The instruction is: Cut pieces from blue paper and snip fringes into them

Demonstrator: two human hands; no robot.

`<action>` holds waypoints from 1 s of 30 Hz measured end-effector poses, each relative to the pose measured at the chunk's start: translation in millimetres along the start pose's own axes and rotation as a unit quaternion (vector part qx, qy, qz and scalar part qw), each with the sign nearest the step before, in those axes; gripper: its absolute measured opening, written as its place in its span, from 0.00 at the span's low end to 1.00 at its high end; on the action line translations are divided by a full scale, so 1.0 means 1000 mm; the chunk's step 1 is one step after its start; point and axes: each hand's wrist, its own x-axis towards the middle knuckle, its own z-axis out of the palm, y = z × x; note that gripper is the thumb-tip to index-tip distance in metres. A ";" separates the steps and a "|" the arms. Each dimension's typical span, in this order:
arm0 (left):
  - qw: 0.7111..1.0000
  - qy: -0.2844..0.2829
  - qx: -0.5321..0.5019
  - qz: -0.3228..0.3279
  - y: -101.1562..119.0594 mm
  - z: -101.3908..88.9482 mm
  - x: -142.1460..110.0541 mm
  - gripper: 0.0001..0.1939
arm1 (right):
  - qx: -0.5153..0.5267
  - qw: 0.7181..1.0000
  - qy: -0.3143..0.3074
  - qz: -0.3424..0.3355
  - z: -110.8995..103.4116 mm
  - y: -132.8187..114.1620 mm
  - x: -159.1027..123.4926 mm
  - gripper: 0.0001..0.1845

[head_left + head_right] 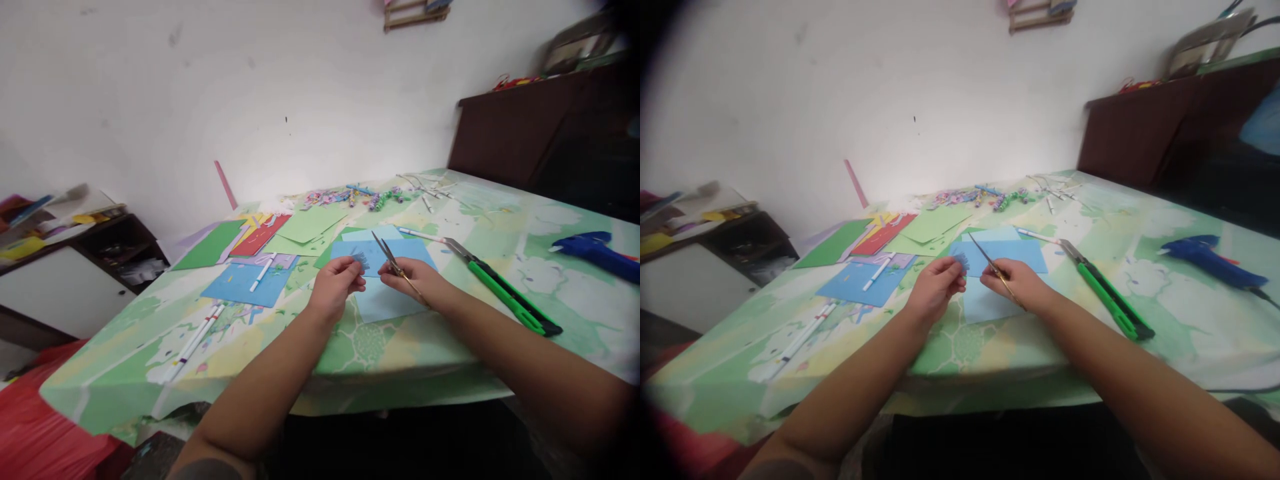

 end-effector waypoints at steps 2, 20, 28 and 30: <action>1.000 0.011 -0.011 0.003 0.000 0.000 0.000 0.13 | -0.026 1.000 0.010 0.003 -0.001 -0.001 0.000 0.13; 0.979 0.045 0.147 0.132 0.002 -0.006 -0.001 0.08 | -0.191 0.978 -0.078 0.027 -0.007 0.014 0.002 0.19; 0.938 0.055 0.267 0.214 -0.001 -0.007 -0.006 0.10 | -0.137 0.984 -0.117 0.003 -0.005 0.010 -0.002 0.21; 0.939 0.064 0.258 0.220 -0.001 -0.007 -0.007 0.10 | -0.133 0.984 -0.119 0.001 -0.005 0.010 -0.003 0.21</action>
